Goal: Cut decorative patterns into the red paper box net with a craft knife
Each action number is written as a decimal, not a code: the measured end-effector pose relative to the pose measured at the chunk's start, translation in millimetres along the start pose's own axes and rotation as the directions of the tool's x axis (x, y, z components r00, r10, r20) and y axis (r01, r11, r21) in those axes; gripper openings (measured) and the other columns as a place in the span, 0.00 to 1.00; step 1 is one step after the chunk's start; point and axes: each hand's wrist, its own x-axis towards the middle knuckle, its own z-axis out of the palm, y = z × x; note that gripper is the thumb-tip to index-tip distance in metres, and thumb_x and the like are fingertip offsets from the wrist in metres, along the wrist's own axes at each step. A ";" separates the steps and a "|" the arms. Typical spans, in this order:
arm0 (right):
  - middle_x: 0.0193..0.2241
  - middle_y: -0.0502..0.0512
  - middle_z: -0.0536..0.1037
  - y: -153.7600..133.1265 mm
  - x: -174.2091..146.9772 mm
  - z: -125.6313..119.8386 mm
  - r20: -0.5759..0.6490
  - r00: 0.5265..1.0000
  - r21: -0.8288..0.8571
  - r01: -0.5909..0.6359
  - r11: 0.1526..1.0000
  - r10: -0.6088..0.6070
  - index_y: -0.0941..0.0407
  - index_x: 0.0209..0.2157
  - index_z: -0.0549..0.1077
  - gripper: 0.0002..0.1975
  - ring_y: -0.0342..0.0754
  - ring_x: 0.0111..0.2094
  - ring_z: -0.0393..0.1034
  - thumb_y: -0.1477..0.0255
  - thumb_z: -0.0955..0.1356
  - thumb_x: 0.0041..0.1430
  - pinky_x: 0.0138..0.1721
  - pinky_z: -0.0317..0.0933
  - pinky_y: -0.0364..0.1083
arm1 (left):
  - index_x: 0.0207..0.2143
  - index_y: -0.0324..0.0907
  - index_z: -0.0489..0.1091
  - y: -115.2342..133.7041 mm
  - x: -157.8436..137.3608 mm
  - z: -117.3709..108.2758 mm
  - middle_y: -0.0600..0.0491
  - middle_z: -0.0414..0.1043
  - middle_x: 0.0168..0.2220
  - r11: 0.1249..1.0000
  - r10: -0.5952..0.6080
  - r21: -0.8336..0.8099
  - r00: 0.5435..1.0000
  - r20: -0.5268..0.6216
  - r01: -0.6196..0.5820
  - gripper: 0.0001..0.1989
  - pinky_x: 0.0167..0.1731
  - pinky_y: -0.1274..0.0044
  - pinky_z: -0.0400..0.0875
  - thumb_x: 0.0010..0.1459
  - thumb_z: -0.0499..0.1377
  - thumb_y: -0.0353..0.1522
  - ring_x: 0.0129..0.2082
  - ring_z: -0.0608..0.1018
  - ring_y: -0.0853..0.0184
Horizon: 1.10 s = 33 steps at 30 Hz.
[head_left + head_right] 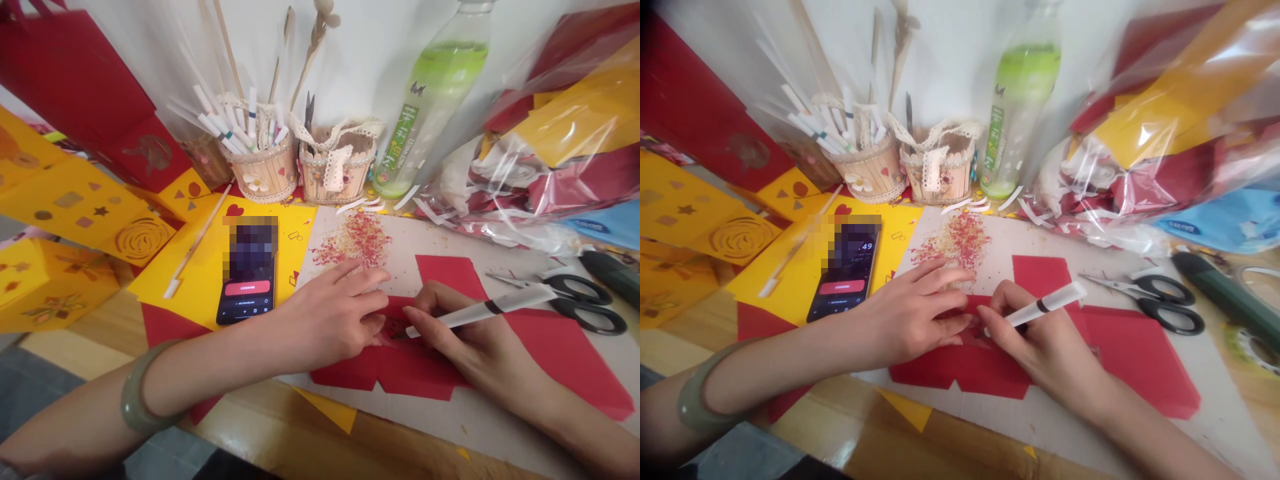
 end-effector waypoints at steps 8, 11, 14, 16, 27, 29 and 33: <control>0.16 0.47 0.63 2.7 -2.6 0.6 -0.043 0.997 -0.094 0.058 0.994 -0.063 0.54 0.22 0.63 0.18 0.41 0.17 0.57 0.61 0.61 0.63 0.16 0.54 0.41 | 0.29 0.38 0.73 -0.1 -0.7 -1.4 0.51 0.72 0.34 1.000 0.008 0.017 1.000 0.030 -0.009 0.10 0.51 0.63 0.67 0.62 0.55 0.30 0.49 0.70 0.57; 0.17 0.47 0.64 2.3 -2.5 0.3 -0.070 0.995 -0.096 0.057 0.994 -0.064 0.54 0.22 0.63 0.17 0.41 0.17 0.57 0.61 0.61 0.63 0.16 0.55 0.40 | 0.28 0.38 0.73 -0.3 -1.3 -0.6 0.52 0.72 0.33 1.000 0.006 0.012 1.000 0.017 -0.006 0.11 0.51 0.63 0.66 0.62 0.55 0.30 0.50 0.70 0.57; 0.17 0.46 0.64 2.8 -3.0 -0.6 -0.106 0.991 -0.098 0.075 0.992 -0.085 0.54 0.23 0.63 0.16 0.41 0.17 0.58 0.62 0.62 0.62 0.16 0.55 0.40 | 0.29 0.38 0.73 -0.2 -1.5 -0.3 0.51 0.72 0.34 1.000 0.007 0.015 1.000 0.024 -0.008 0.11 0.52 0.64 0.65 0.62 0.55 0.30 0.50 0.69 0.57; 0.17 0.46 0.66 3.7 -3.7 -0.9 -0.077 0.990 -0.112 0.107 0.988 -0.116 0.54 0.24 0.63 0.15 0.41 0.18 0.59 0.62 0.63 0.62 0.16 0.55 0.40 | 0.28 0.38 0.73 0.0 -1.4 -0.4 0.51 0.72 0.34 1.000 0.013 0.015 1.000 0.028 -0.014 0.11 0.51 0.64 0.65 0.62 0.54 0.31 0.51 0.69 0.57; 0.17 0.47 0.69 0.5 -4.1 0.2 0.025 0.980 -0.205 0.197 0.959 -0.196 0.54 0.25 0.65 0.11 0.40 0.16 0.61 0.68 0.63 0.61 0.16 0.56 0.39 | 0.28 0.38 0.73 -1.3 -1.2 -1.4 0.50 0.72 0.35 1.000 0.004 -0.012 0.998 0.058 -0.003 0.14 0.52 0.63 0.63 0.64 0.53 0.32 0.52 0.68 0.57; 0.18 0.47 0.69 0.5 -4.0 0.1 0.032 0.977 -0.199 0.214 0.956 -0.212 0.54 0.25 0.65 0.11 0.39 0.17 0.62 0.69 0.63 0.61 0.16 0.57 0.38 | 0.28 0.38 0.73 -0.7 -1.3 -1.0 0.50 0.72 0.35 1.000 0.006 -0.012 0.999 0.049 -0.006 0.13 0.52 0.63 0.63 0.63 0.53 0.32 0.52 0.68 0.57; 0.18 0.47 0.68 0.9 -4.5 0.4 0.033 0.971 -0.204 0.239 0.950 -0.237 0.54 0.24 0.63 0.11 0.39 0.16 0.61 0.70 0.62 0.62 0.16 0.56 0.38 | 0.28 0.37 0.72 0.9 -1.2 -0.3 0.51 0.72 0.35 1.000 -0.002 -0.011 0.999 0.049 0.003 0.12 0.53 0.64 0.63 0.63 0.54 0.32 0.52 0.68 0.58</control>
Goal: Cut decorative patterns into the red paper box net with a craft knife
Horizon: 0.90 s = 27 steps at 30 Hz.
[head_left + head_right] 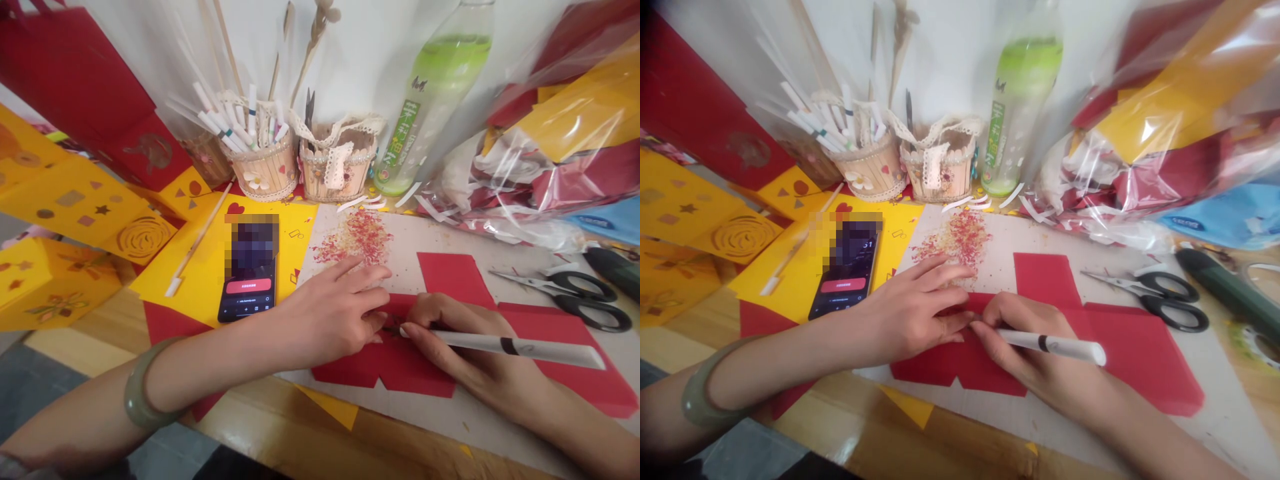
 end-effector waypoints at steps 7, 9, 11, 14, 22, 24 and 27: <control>0.17 0.47 0.67 0.6 -1.1 0.1 -0.016 0.999 -0.047 -0.029 0.998 0.028 0.53 0.23 0.62 0.14 0.40 0.16 0.60 0.68 0.61 0.63 0.16 0.56 0.40 | 0.29 0.37 0.72 -1.0 0.1 -0.7 0.51 0.72 0.34 1.000 0.010 0.010 1.000 -0.010 -0.009 0.13 0.52 0.63 0.64 0.64 0.53 0.32 0.51 0.68 0.58; 0.17 0.47 0.67 1.5 -1.1 0.0 -0.024 0.999 -0.024 -0.033 0.999 0.032 0.53 0.23 0.62 0.13 0.40 0.16 0.60 0.68 0.61 0.63 0.16 0.56 0.40 | 0.28 0.37 0.72 -1.0 0.2 -1.0 0.51 0.72 0.34 1.000 0.000 0.002 1.000 -0.012 0.000 0.13 0.52 0.63 0.64 0.64 0.52 0.32 0.51 0.69 0.58; 0.17 0.47 0.67 2.2 -1.3 -0.1 -0.038 0.998 0.012 -0.045 0.999 0.046 0.53 0.24 0.62 0.13 0.40 0.17 0.59 0.68 0.61 0.63 0.16 0.56 0.40 | 0.28 0.37 0.72 -0.7 0.4 -1.2 0.51 0.72 0.34 1.000 -0.006 0.002 1.000 -0.012 0.006 0.14 0.52 0.64 0.65 0.64 0.52 0.31 0.50 0.69 0.58; 0.17 0.46 0.66 2.8 -2.5 -0.3 -0.044 0.998 0.050 -0.049 0.998 0.051 0.53 0.25 0.62 0.12 0.40 0.17 0.59 0.68 0.62 0.63 0.16 0.56 0.39 | 0.28 0.38 0.72 0.0 0.6 -1.4 0.52 0.73 0.34 1.000 -0.015 0.008 1.000 -0.014 0.015 0.13 0.52 0.64 0.65 0.63 0.52 0.29 0.50 0.70 0.59; 0.18 0.45 0.67 2.0 -1.6 0.4 0.011 1.000 0.045 -0.022 0.999 0.022 0.54 0.25 0.63 0.11 0.39 0.18 0.60 0.70 0.63 0.62 0.17 0.56 0.38 | 0.27 0.37 0.72 -0.2 0.9 -1.5 0.50 0.73 0.35 1.000 -0.017 -0.019 1.000 -0.001 0.017 0.13 0.52 0.62 0.64 0.64 0.53 0.30 0.51 0.69 0.58; 0.19 0.46 0.67 1.2 -0.9 0.1 0.015 1.000 0.051 -0.025 0.998 0.024 0.54 0.25 0.63 0.10 0.39 0.18 0.61 0.71 0.63 0.62 0.18 0.57 0.38 | 0.27 0.37 0.72 -0.7 1.0 -1.7 0.50 0.72 0.35 1.000 -0.009 -0.020 1.000 -0.002 0.008 0.14 0.52 0.63 0.65 0.64 0.53 0.31 0.51 0.69 0.57; 0.19 0.46 0.67 0.0 -0.5 -0.8 0.025 0.999 0.067 -0.031 0.997 0.029 0.54 0.25 0.63 0.10 0.39 0.18 0.61 0.70 0.63 0.62 0.18 0.57 0.38 | 0.27 0.37 0.72 -1.4 0.7 -1.4 0.50 0.72 0.34 1.000 0.002 -0.016 1.000 -0.006 -0.002 0.14 0.51 0.63 0.65 0.63 0.53 0.31 0.50 0.69 0.57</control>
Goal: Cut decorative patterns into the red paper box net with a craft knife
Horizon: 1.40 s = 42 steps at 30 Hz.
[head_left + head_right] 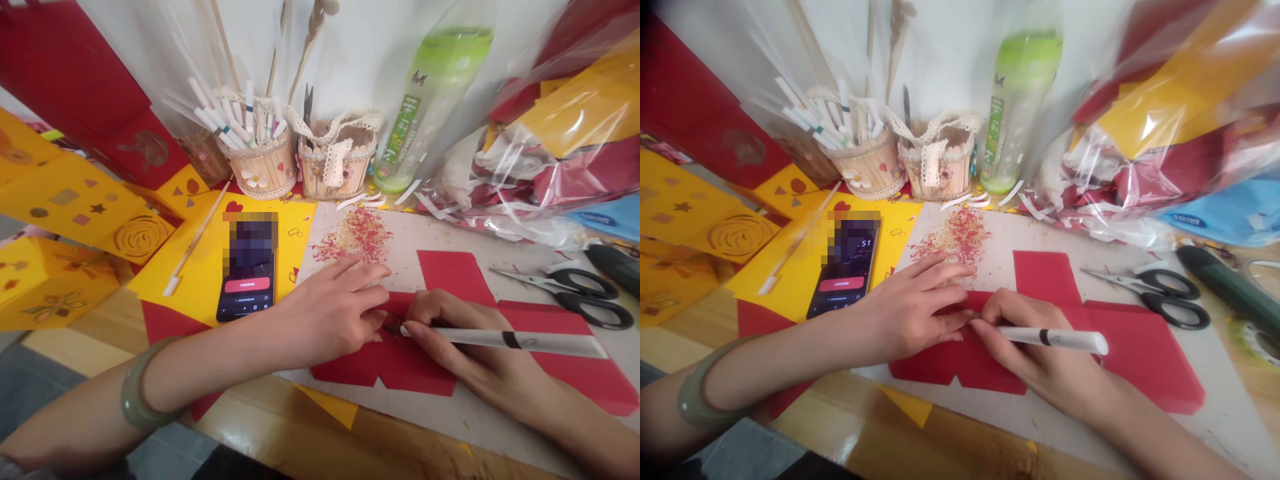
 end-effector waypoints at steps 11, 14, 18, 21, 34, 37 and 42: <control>0.18 0.45 0.65 -0.1 0.6 -0.3 0.012 1.000 0.022 0.023 0.999 -0.023 0.54 0.23 0.61 0.13 0.39 0.18 0.59 0.71 0.62 0.63 0.17 0.56 0.38 | 0.28 0.38 0.72 0.8 -0.9 2.2 0.52 0.72 0.35 1.000 -0.012 0.014 1.000 0.006 0.012 0.13 0.52 0.63 0.64 0.64 0.53 0.30 0.51 0.69 0.58; 0.18 0.46 0.67 1.8 -0.8 -0.8 -0.065 0.998 0.066 -0.023 0.998 0.027 0.53 0.25 0.63 0.12 0.40 0.18 0.61 0.67 0.62 0.63 0.18 0.58 0.39 | 0.29 0.38 0.73 0.6 -1.0 1.3 0.52 0.72 0.35 0.999 -0.001 0.043 1.000 0.011 0.001 0.11 0.52 0.62 0.64 0.63 0.54 0.30 0.51 0.69 0.58; 0.23 0.49 0.76 7.9 -5.0 -13.0 -0.218 0.969 0.067 -0.104 0.992 0.116 0.51 0.34 0.71 0.10 0.44 0.21 0.69 0.61 0.62 0.62 0.20 0.64 0.42 | 0.29 0.38 0.72 1.0 -2.2 2.1 0.52 0.72 0.35 0.999 -0.007 0.046 1.000 -0.008 0.008 0.10 0.52 0.63 0.64 0.62 0.55 0.31 0.50 0.69 0.58; 0.30 0.50 0.80 11.2 -9.5 -28.8 -0.173 0.977 -0.105 -0.144 0.984 0.124 0.47 0.37 0.74 0.10 0.48 0.27 0.74 0.60 0.63 0.61 0.26 0.67 0.45 | 0.30 0.38 0.72 1.4 -2.4 2.3 0.52 0.72 0.36 0.999 -0.022 0.031 1.000 0.002 0.022 0.08 0.53 0.62 0.64 0.61 0.56 0.30 0.50 0.70 0.58; 0.34 0.52 0.76 21.7 -28.8 -18.2 -0.085 0.996 -0.139 -0.014 0.990 0.003 0.51 0.39 0.68 0.09 0.49 0.34 0.74 0.67 0.68 0.56 0.35 0.68 0.47 | 0.38 0.38 0.72 -2.2 3.3 -7.4 0.54 0.75 0.36 0.987 0.024 0.163 0.978 -0.209 0.011 0.05 0.51 0.66 0.67 0.60 0.58 0.27 0.45 0.74 0.64; 0.34 0.52 0.77 19.8 -29.1 -22.8 -0.202 0.978 -0.150 -0.082 0.985 0.051 0.50 0.38 0.67 0.11 0.49 0.34 0.74 0.65 0.69 0.53 0.36 0.69 0.48 | 0.35 0.37 0.73 1.7 5.4 -22.3 0.53 0.76 0.33 0.983 0.002 0.170 0.928 -0.372 0.066 0.04 0.43 0.72 0.73 0.58 0.58 0.25 0.41 0.76 0.65; 0.34 0.50 0.75 17.7 -27.1 -33.9 -0.483 0.850 -0.051 -0.268 0.962 0.211 0.49 0.36 0.69 0.14 0.49 0.31 0.73 0.60 0.71 0.49 0.33 0.70 0.49 | 0.34 0.38 0.73 21.0 2.5 -37.3 0.55 0.75 0.28 0.992 0.044 0.128 0.978 -0.204 -0.018 0.06 0.28 0.79 0.73 0.60 0.56 0.26 0.27 0.75 0.71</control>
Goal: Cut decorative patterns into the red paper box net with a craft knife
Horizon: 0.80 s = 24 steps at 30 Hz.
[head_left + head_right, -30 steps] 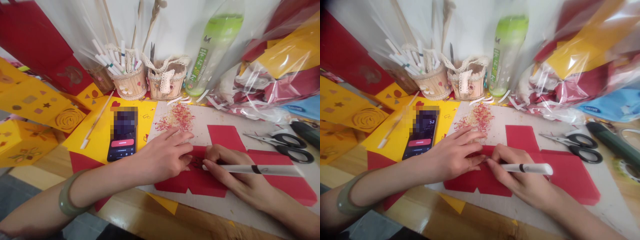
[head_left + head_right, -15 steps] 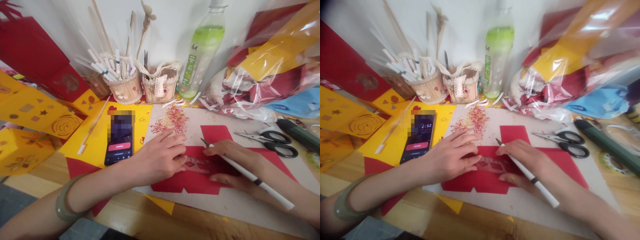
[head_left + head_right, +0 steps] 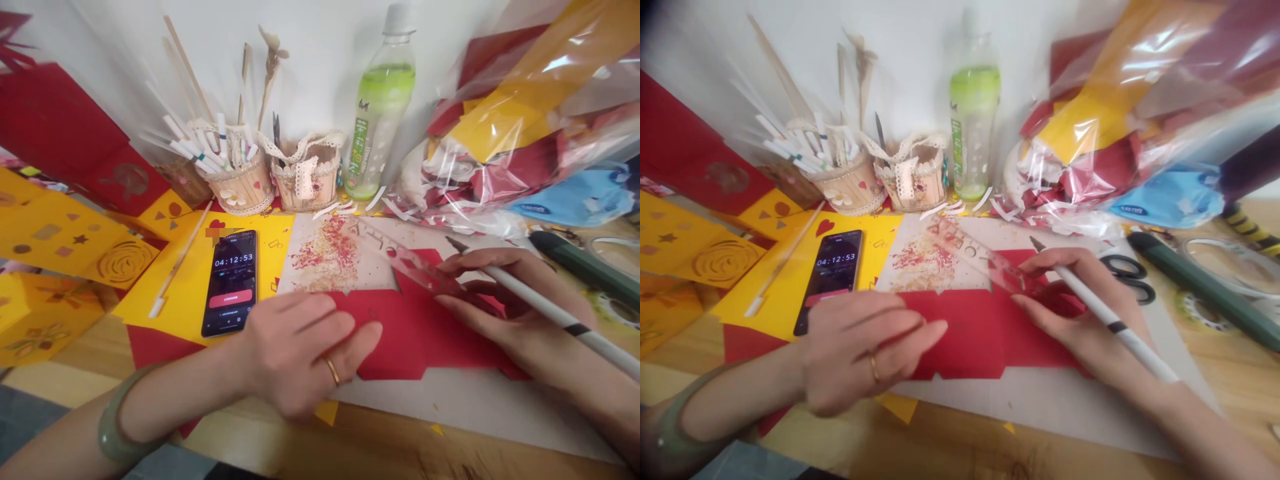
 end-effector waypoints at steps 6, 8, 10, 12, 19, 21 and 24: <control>0.35 0.50 0.75 1.3 0.7 -12.0 0.012 0.998 0.034 0.061 0.998 -0.062 0.47 0.37 0.68 0.14 0.50 0.32 0.73 0.63 0.71 0.49 0.35 0.69 0.51 | 0.31 0.33 0.73 25.4 -7.3 11.4 0.49 0.75 0.28 0.987 0.147 -0.077 0.985 0.092 -0.140 0.11 0.25 0.75 0.74 0.55 0.51 0.25 0.25 0.76 0.67; 0.35 0.49 0.75 2.9 1.3 -17.4 0.086 0.987 -0.076 0.140 0.987 -0.134 0.47 0.38 0.68 0.13 0.50 0.31 0.73 0.62 0.71 0.50 0.35 0.68 0.52 | 0.33 0.33 0.74 31.3 -8.6 11.5 0.47 0.75 0.30 0.982 0.186 -0.005 0.972 0.144 -0.188 0.12 0.26 0.74 0.74 0.55 0.50 0.25 0.27 0.76 0.65; 0.35 0.49 0.76 4.5 2.4 -21.3 0.171 0.971 -0.137 0.191 0.972 -0.166 0.47 0.38 0.69 0.13 0.51 0.33 0.73 0.61 0.70 0.51 0.36 0.68 0.52 | 0.38 0.32 0.74 35.9 -9.7 10.6 0.45 0.76 0.34 0.976 0.192 0.063 0.959 0.208 -0.209 0.15 0.26 0.74 0.73 0.57 0.48 0.25 0.29 0.77 0.63; 0.36 0.50 0.77 6.1 3.5 -22.8 0.232 0.960 -0.142 0.195 0.971 -0.159 0.47 0.39 0.68 0.13 0.51 0.35 0.73 0.60 0.70 0.52 0.37 0.67 0.52 | 0.42 0.31 0.73 39.4 -11.1 11.5 0.46 0.75 0.36 0.980 0.141 0.104 0.963 0.230 -0.168 0.17 0.26 0.74 0.73 0.58 0.47 0.25 0.30 0.77 0.64; 0.36 0.50 0.76 10.7 5.8 -19.7 0.218 0.969 -0.182 0.159 0.970 -0.118 0.48 0.39 0.69 0.13 0.52 0.35 0.73 0.59 0.68 0.52 0.36 0.67 0.50 | 0.35 0.36 0.73 45.5 -17.2 22.9 0.48 0.72 0.39 0.994 -0.004 0.109 0.974 0.228 -0.021 0.10 0.26 0.74 0.72 0.60 0.52 0.27 0.33 0.75 0.64; 0.36 0.51 0.76 11.0 6.0 -20.4 0.231 0.968 -0.193 0.144 0.971 -0.097 0.47 0.38 0.69 0.14 0.53 0.36 0.73 0.57 0.68 0.52 0.36 0.67 0.51 | 0.37 0.35 0.73 45.4 -18.0 23.3 0.47 0.72 0.39 0.994 -0.006 0.104 0.972 0.235 -0.019 0.12 0.27 0.74 0.72 0.59 0.49 0.25 0.34 0.75 0.63; 0.36 0.51 0.77 11.3 5.8 -22.1 0.240 0.968 -0.186 0.116 0.976 -0.070 0.47 0.38 0.69 0.15 0.55 0.37 0.73 0.55 0.67 0.52 0.37 0.66 0.54 | 0.38 0.33 0.73 45.4 -18.3 23.1 0.46 0.73 0.39 0.995 -0.016 0.098 0.977 0.213 -0.005 0.15 0.27 0.74 0.73 0.59 0.47 0.23 0.36 0.76 0.62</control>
